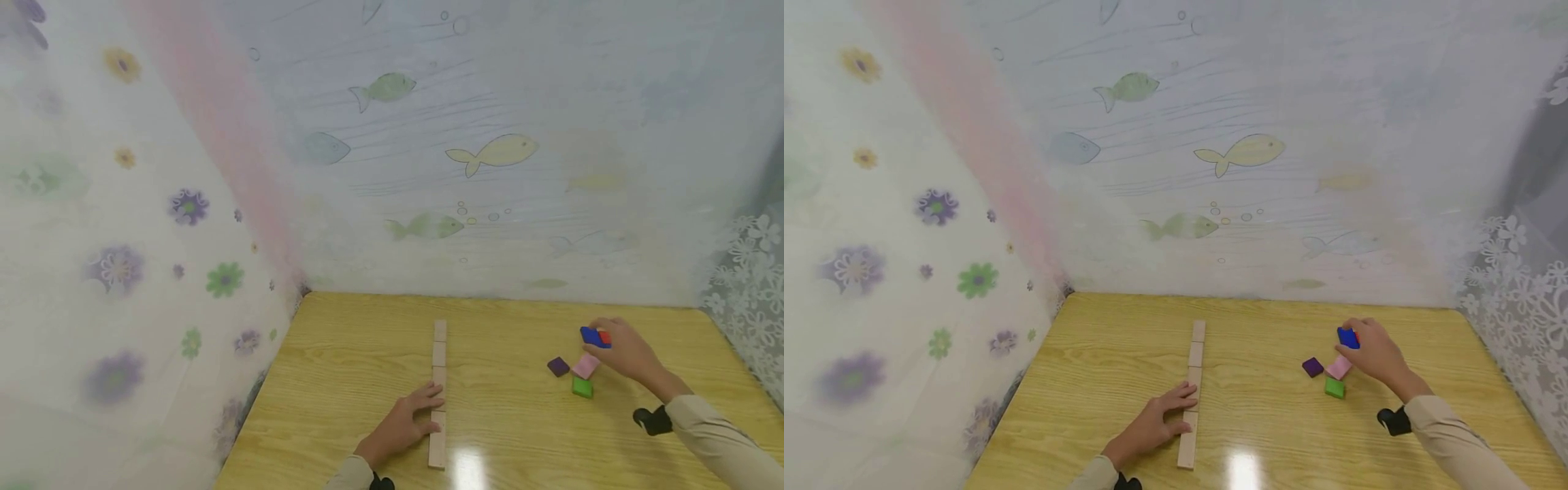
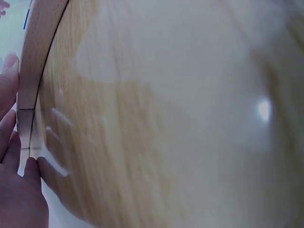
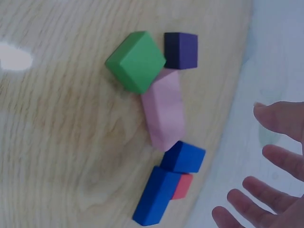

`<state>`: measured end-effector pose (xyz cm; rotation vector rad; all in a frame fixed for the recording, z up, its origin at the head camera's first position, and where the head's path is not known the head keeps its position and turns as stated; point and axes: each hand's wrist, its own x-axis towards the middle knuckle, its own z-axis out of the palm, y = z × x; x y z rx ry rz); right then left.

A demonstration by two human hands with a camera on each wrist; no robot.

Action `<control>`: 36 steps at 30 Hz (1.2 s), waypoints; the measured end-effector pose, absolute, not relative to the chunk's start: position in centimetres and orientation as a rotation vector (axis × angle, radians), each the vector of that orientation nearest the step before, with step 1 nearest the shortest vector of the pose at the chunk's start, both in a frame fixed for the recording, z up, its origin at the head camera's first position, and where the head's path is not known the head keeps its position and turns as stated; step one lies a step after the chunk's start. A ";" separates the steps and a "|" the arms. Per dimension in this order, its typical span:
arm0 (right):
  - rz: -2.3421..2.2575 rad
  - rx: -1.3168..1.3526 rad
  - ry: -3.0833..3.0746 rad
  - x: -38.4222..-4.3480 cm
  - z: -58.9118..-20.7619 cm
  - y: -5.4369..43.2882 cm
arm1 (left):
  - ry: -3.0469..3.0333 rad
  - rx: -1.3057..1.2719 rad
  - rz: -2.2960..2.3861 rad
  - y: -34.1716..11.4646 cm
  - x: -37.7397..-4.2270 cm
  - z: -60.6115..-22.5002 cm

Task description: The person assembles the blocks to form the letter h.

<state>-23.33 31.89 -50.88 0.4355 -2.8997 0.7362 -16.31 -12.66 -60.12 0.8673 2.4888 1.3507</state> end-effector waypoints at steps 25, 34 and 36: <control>0.804 -0.137 -3.066 -22.7 -54.7 35.9 | 2.515 0.894 1.326 -12.7 -16.5 -60.5; 0.784 -0.210 -3.062 -22.9 -55.7 35.7 | 2.501 0.886 1.340 -12.8 -16.3 -60.1; 0.771 -0.214 -3.066 -23.0 -55.8 35.7 | 2.501 0.888 1.342 -12.8 -16.4 -60.2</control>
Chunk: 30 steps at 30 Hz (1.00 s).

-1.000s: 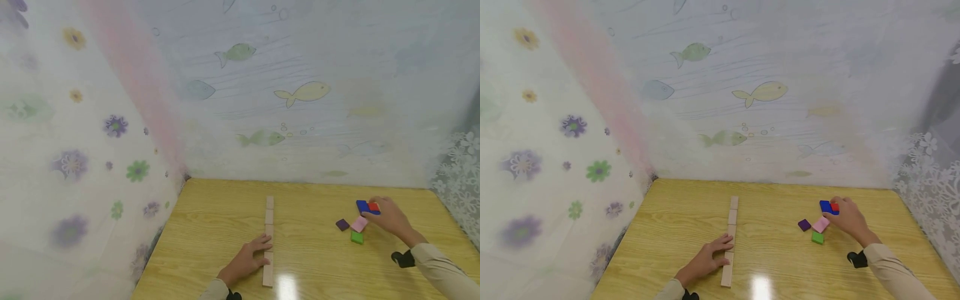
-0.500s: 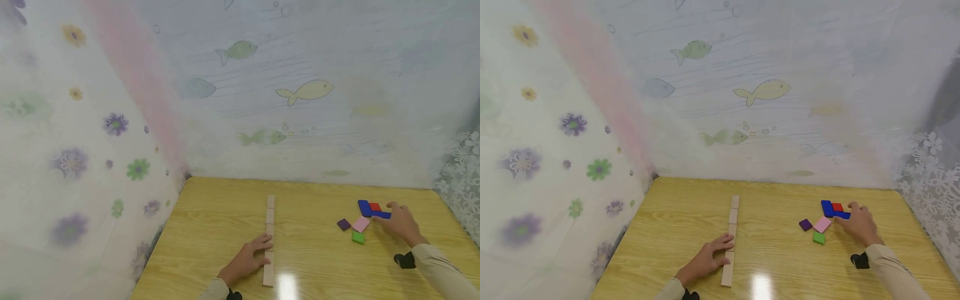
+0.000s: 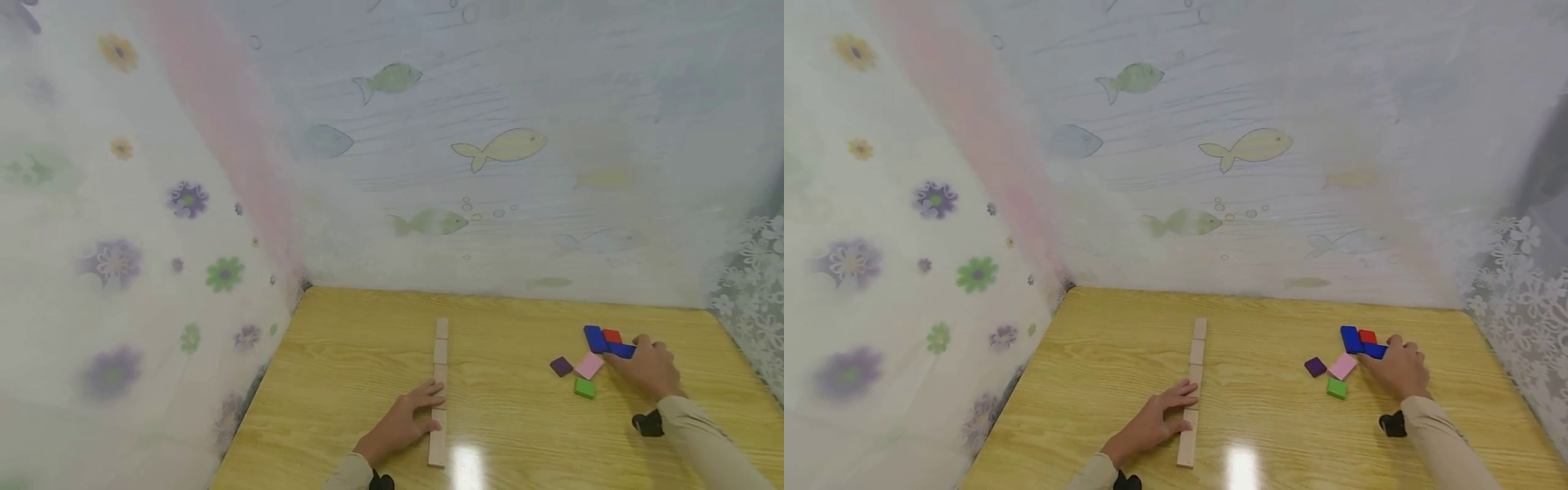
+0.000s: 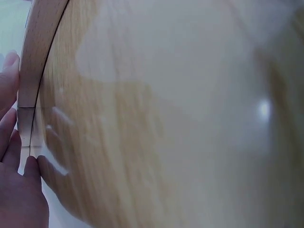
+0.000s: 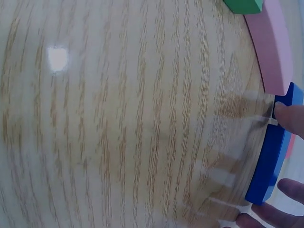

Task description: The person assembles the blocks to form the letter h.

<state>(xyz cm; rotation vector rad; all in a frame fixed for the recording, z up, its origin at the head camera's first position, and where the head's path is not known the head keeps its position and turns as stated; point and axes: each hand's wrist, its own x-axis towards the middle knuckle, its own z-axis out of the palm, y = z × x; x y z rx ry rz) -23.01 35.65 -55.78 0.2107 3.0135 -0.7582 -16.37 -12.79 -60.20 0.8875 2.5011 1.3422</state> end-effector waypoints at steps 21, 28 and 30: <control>-0.792 0.220 2.994 -22.5 -55.8 36.7 | 2.512 0.885 1.347 -12.7 -16.6 -60.7; -0.850 0.120 3.058 -22.0 -55.2 36.8 | 2.521 0.883 1.368 -12.7 -16.5 -60.8; -0.851 0.101 3.067 -22.0 -54.9 36.7 | 2.514 0.881 1.371 -12.8 -16.5 -60.8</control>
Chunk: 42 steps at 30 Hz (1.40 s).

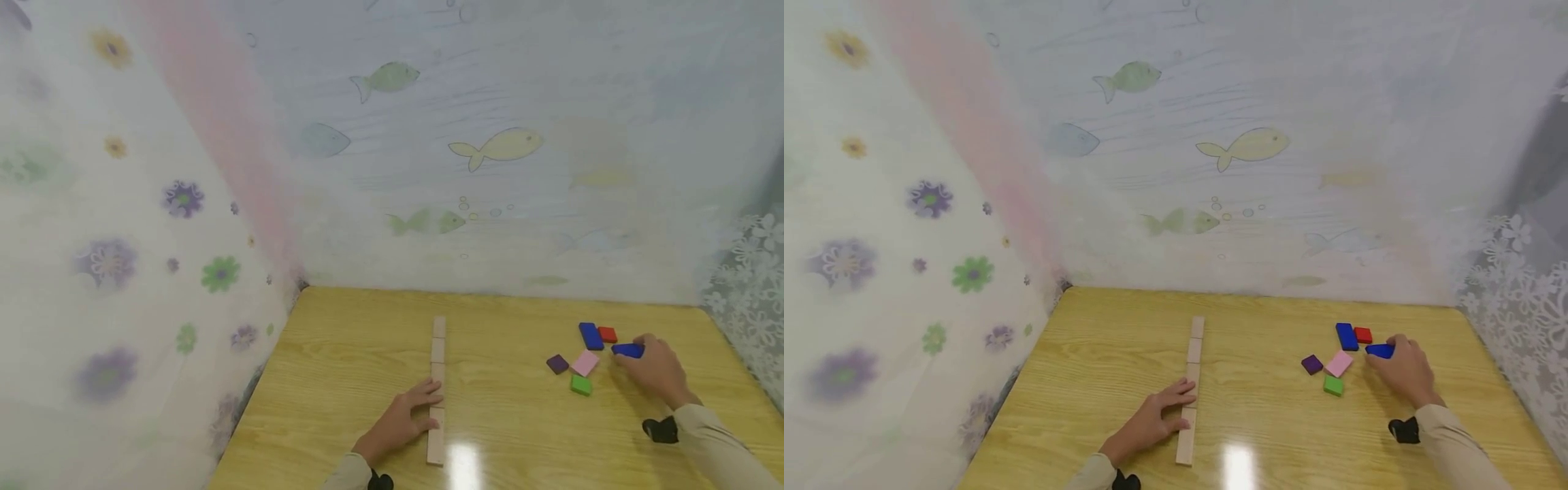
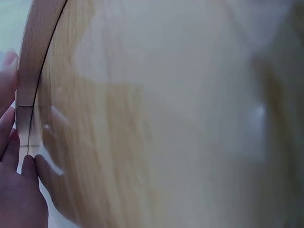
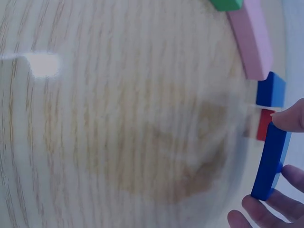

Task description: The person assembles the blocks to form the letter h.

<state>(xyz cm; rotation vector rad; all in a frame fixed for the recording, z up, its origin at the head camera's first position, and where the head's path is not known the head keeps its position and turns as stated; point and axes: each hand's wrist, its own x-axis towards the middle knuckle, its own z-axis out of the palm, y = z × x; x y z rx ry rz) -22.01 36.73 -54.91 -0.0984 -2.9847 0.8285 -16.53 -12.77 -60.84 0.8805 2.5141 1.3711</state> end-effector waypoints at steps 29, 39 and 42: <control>0.935 0.154 -2.781 -19.0 -51.5 31.8 | 2.485 0.871 1.391 -12.9 -16.1 -60.7; 0.960 0.237 -2.791 -17.9 -50.3 30.1 | 2.484 0.881 1.399 -12.8 -16.5 -60.9; 0.966 0.279 -2.806 -17.7 -50.0 29.6 | 2.480 0.892 1.390 -12.9 -16.6 -60.9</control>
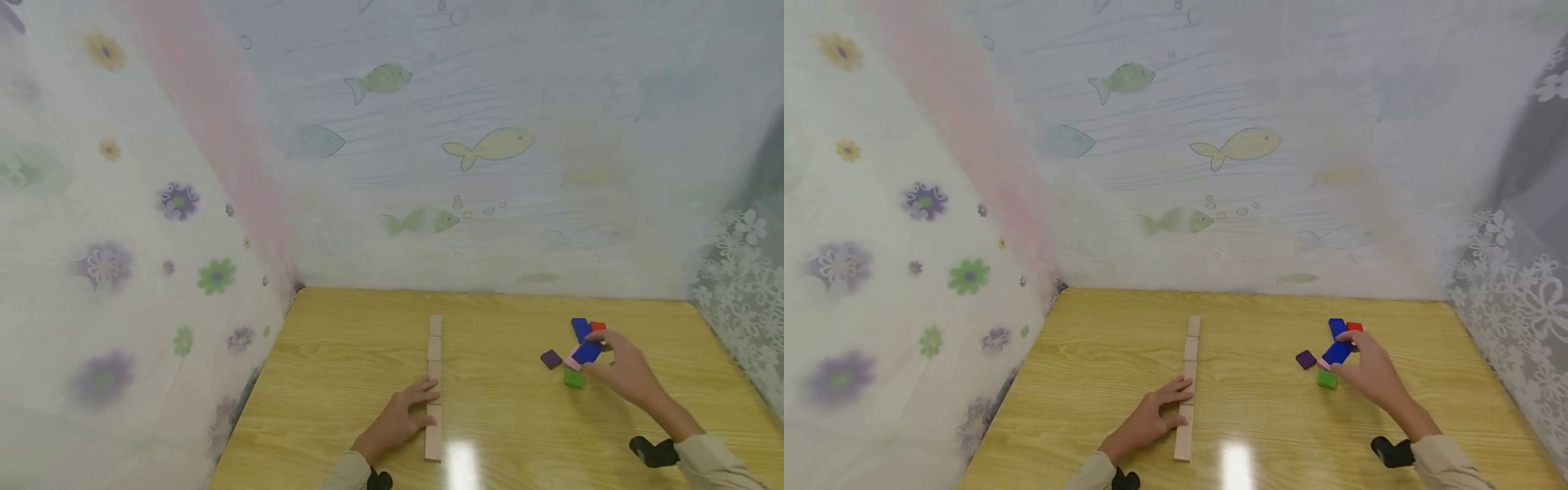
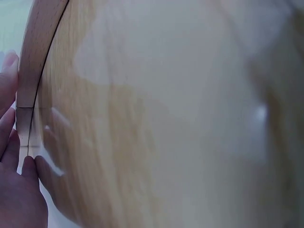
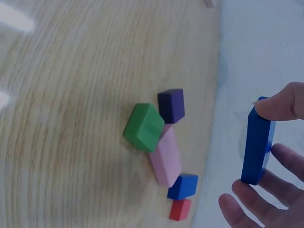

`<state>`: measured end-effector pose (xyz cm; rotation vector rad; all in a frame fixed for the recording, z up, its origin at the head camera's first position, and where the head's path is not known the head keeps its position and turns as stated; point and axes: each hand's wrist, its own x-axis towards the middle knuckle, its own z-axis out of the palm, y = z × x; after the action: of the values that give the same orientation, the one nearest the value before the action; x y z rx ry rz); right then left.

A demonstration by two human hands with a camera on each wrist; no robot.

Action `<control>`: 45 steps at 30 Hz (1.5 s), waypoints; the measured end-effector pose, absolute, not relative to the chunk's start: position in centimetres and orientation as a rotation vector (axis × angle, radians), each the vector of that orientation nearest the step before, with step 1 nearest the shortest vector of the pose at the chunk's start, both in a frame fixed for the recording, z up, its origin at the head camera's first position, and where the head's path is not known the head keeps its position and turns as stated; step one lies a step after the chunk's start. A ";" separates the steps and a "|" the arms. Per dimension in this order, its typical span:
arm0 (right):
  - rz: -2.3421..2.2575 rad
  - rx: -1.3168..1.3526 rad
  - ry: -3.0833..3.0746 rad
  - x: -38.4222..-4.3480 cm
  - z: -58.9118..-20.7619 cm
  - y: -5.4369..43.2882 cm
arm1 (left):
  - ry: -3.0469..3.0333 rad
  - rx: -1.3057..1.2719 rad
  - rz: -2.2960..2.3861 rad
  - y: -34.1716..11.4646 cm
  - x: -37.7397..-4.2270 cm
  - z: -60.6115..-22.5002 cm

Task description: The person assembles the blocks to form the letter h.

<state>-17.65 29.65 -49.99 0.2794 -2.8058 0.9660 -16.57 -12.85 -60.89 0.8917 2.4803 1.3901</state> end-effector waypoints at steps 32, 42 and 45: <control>1.154 0.648 -2.835 -15.8 -49.9 24.6 | 2.483 0.874 1.369 -12.8 -16.7 -60.9; 1.197 0.743 -2.832 -15.2 -50.3 23.1 | 2.483 0.869 1.352 -12.9 -16.5 -60.5; 1.183 0.765 -2.841 -15.1 -50.5 22.7 | 2.479 0.860 1.361 -12.9 -16.4 -60.5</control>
<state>-15.15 22.72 -50.45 0.7652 -2.8408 1.1827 -16.44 -12.92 -60.46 0.8595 2.4792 1.3611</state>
